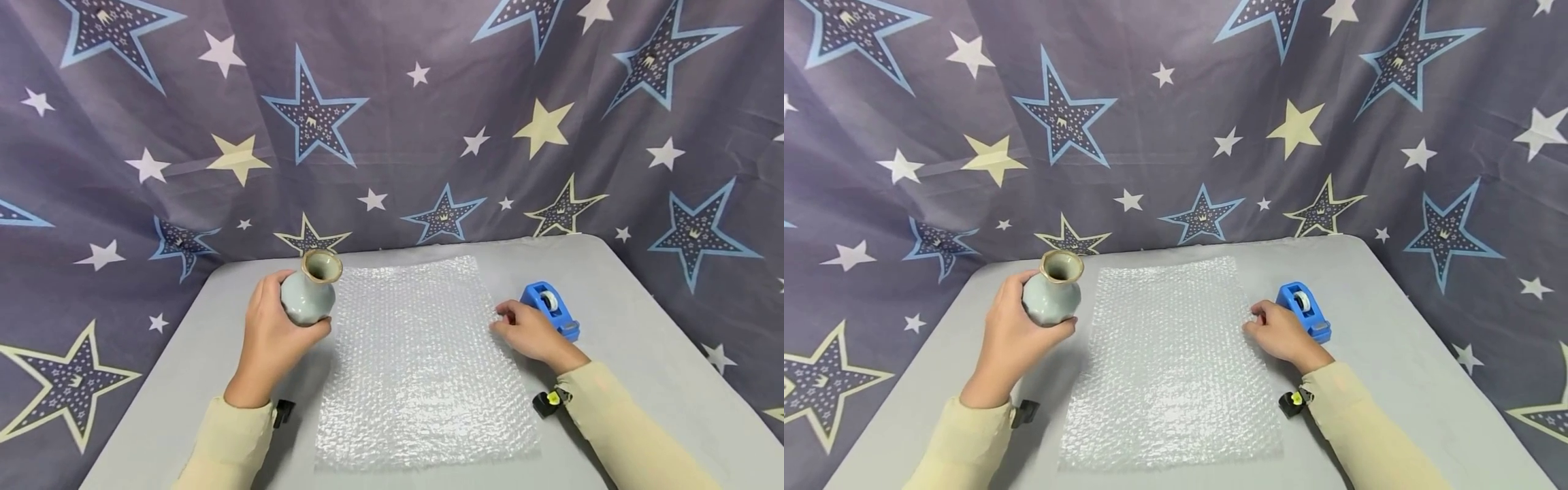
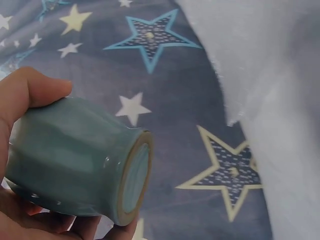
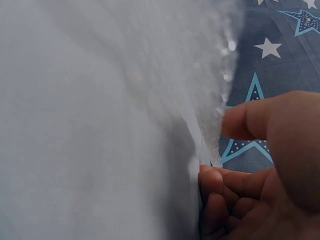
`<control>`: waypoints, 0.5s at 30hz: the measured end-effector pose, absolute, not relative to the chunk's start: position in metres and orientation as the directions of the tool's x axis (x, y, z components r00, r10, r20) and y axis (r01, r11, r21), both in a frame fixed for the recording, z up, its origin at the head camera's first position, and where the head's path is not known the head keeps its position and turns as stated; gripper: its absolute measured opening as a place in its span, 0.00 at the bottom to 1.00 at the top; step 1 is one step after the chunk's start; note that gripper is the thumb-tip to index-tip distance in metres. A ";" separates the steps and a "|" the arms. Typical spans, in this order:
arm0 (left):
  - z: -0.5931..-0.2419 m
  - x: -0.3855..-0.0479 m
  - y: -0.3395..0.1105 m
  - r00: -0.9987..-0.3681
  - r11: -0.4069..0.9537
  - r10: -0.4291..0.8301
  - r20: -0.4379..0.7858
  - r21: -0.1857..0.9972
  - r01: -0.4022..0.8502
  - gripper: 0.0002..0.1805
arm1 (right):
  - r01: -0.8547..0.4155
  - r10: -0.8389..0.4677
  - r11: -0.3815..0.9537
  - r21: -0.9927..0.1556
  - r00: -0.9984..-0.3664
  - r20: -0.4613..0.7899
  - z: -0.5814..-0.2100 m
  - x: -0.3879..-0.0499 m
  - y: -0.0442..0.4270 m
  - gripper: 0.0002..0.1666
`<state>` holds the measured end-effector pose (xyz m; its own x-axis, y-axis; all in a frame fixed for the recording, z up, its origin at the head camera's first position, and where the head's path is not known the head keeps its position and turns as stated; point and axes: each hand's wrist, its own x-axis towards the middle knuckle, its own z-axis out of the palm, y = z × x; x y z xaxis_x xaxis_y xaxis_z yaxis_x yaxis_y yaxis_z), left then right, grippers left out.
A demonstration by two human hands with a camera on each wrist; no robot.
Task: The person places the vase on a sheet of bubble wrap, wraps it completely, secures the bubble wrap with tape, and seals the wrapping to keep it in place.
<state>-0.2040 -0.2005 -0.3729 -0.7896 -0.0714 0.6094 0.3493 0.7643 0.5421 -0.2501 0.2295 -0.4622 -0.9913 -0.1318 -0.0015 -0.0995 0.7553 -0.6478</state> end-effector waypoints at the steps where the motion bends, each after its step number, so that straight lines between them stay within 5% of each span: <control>1: -0.370 -0.205 -0.198 -0.782 0.760 -0.062 0.620 0.537 0.365 0.46 | -0.098 -0.130 0.756 -0.648 -0.992 -0.001 -0.463 -0.250 0.230 0.29; 15: -0.348 -0.201 -0.171 -0.749 0.755 0.027 0.662 0.478 0.449 0.45 | -0.116 -0.139 0.754 -0.646 -0.990 0.015 -0.461 -0.250 0.230 0.29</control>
<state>-0.2013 -0.1714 -0.3482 -0.7493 0.0270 0.6616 0.4489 0.7553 0.4775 -0.2498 0.2302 -0.4613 -0.9901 -0.1394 0.0150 -0.1160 0.7545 -0.6460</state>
